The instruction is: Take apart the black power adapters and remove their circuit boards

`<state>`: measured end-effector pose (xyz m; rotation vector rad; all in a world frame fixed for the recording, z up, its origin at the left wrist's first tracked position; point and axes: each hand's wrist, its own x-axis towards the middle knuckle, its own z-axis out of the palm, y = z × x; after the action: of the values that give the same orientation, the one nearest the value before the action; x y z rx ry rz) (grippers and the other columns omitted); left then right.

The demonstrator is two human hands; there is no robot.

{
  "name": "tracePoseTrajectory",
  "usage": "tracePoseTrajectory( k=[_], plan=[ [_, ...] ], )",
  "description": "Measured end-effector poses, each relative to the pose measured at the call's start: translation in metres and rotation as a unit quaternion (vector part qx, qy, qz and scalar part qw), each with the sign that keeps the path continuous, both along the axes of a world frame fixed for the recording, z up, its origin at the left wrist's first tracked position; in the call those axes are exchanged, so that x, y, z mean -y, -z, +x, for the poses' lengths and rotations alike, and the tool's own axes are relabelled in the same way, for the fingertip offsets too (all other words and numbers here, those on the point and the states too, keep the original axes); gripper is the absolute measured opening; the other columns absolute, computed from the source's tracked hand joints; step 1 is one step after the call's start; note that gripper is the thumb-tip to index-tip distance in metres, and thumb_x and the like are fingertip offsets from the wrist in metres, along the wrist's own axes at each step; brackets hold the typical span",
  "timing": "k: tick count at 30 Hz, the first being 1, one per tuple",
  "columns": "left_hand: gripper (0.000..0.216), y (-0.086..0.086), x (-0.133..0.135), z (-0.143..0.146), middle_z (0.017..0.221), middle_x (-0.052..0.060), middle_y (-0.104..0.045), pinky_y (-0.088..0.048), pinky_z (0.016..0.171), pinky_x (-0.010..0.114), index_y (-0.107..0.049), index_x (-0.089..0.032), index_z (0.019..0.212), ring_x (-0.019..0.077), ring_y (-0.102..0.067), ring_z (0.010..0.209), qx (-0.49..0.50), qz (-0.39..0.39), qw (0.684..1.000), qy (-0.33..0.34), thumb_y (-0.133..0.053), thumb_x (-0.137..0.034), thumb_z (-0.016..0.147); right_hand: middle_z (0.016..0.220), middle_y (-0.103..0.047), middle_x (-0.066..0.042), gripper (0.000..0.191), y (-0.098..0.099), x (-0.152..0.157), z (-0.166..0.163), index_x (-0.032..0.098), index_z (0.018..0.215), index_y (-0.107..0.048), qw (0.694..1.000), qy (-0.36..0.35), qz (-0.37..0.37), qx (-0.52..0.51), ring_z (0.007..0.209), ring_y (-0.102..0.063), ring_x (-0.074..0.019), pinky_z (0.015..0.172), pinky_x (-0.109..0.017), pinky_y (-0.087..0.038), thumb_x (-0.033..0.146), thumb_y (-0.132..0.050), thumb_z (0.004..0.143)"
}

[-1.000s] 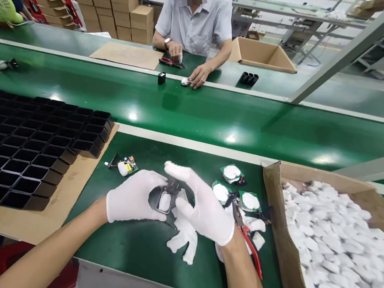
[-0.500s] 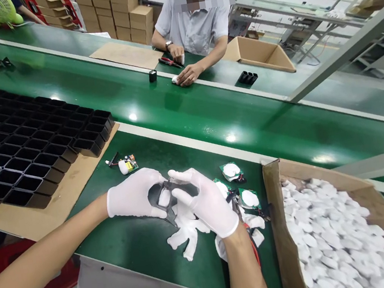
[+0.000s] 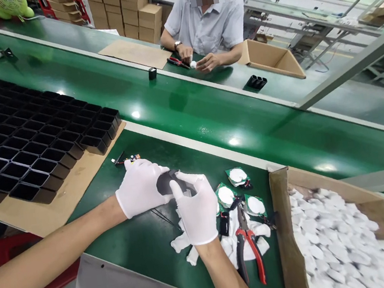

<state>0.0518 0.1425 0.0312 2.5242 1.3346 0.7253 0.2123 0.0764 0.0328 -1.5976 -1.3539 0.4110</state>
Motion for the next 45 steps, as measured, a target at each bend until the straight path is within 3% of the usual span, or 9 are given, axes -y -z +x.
tracePoseTrajectory(
  k=[3, 8, 21, 27, 31, 36, 42, 45],
  plan=[
    [0.041, 0.001, 0.000, 0.000, 0.088, 0.011, -0.080, -0.050, 0.088, 0.049, -0.079, -0.017, 0.097, 0.0341, -0.074, 0.088, -0.010, 0.014, 1.000, 0.004, -0.084, -0.046, 0.069, 0.106, -0.080, -0.007, 0.026, 0.006, -0.001, 0.000, 0.024, 0.103, -0.078, 0.996, 0.022, -0.042, -0.074, 0.096, -0.078, -0.0252, 0.088, -0.041, -0.064, 0.043, -0.082, 0.085],
    [0.034, 0.000, 0.000, 0.001, 0.084, 0.011, -0.078, -0.050, 0.087, 0.048, -0.077, -0.016, 0.094, 0.0330, -0.073, 0.084, -0.020, 0.030, 0.999, 0.010, -0.080, -0.043, 0.073, 0.096, -0.078, -0.007, 0.030, 0.015, -0.005, 0.001, 0.022, 0.096, -0.074, 0.995, 0.047, -0.057, -0.069, 0.087, -0.076, -0.0250, 0.082, -0.042, -0.063, 0.046, -0.083, 0.081],
    [0.033, 0.001, -0.004, -0.005, 0.087, 0.013, -0.076, -0.047, 0.087, 0.049, -0.077, -0.016, 0.097, 0.0340, -0.070, 0.087, -0.036, 0.038, 0.998, 0.020, -0.075, -0.043, 0.078, 0.096, -0.072, -0.008, 0.016, 0.006, -0.008, -0.004, 0.024, 0.080, -0.072, 0.999, -0.010, -0.023, -0.027, 0.094, -0.071, -0.0253, 0.080, -0.040, -0.061, 0.038, -0.074, 0.087],
    [0.048, -0.005, 0.001, -0.008, 0.098, 0.010, -0.072, -0.046, 0.078, 0.046, -0.076, -0.021, 0.121, 0.0314, -0.071, 0.086, -0.004, 0.005, 1.000, 0.002, -0.076, -0.041, 0.077, 0.091, -0.075, -0.005, 0.022, 0.008, -0.009, 0.001, 0.023, 0.086, -0.071, 0.996, 0.007, -0.045, -0.072, 0.088, -0.072, -0.0235, 0.083, -0.039, -0.059, 0.044, -0.073, 0.090],
    [0.060, -0.003, 0.006, -0.005, 0.100, 0.007, -0.068, -0.052, 0.079, 0.041, -0.067, -0.022, 0.136, 0.0257, -0.072, 0.088, 0.086, 0.001, 0.996, 0.017, -0.076, -0.034, 0.078, 0.082, -0.073, -0.002, 0.029, 0.003, -0.007, 0.004, 0.022, 0.083, -0.068, 0.991, 0.029, -0.066, -0.115, 0.079, -0.068, -0.0210, 0.078, -0.035, -0.057, 0.049, -0.076, 0.090],
    [0.076, 0.001, 0.008, -0.006, 0.114, 0.006, -0.072, -0.060, 0.092, 0.037, -0.049, -0.022, 0.152, 0.0225, -0.074, 0.101, 0.235, -0.003, 0.970, 0.065, -0.076, -0.025, 0.081, 0.073, -0.063, 0.002, 0.045, 0.001, -0.004, -0.001, 0.025, 0.077, -0.056, 0.969, -0.031, -0.105, -0.223, 0.069, -0.063, -0.0187, 0.066, -0.033, -0.057, 0.065, -0.066, 0.095],
    [0.059, -0.008, 0.009, -0.010, 0.104, 0.004, -0.073, -0.062, 0.077, 0.033, -0.063, -0.022, 0.133, 0.0173, -0.072, 0.079, 0.282, -0.021, 0.955, 0.092, -0.076, -0.023, 0.075, 0.084, -0.072, -0.003, 0.042, -0.005, -0.001, -0.009, 0.027, 0.089, -0.056, 0.929, -0.121, -0.158, -0.313, 0.075, -0.072, -0.0242, 0.069, -0.040, -0.064, 0.068, -0.060, 0.097],
    [0.052, -0.011, 0.011, -0.009, 0.102, 0.004, -0.074, -0.062, 0.074, 0.032, -0.066, -0.024, 0.126, 0.0181, -0.073, 0.080, 0.279, -0.019, 0.956, 0.091, -0.072, -0.018, 0.074, 0.091, -0.077, -0.007, 0.043, -0.007, 0.000, -0.009, 0.027, 0.097, -0.060, 0.915, -0.147, -0.177, -0.332, 0.080, -0.076, -0.0270, 0.071, -0.042, -0.065, 0.070, -0.060, 0.096]
  ],
)
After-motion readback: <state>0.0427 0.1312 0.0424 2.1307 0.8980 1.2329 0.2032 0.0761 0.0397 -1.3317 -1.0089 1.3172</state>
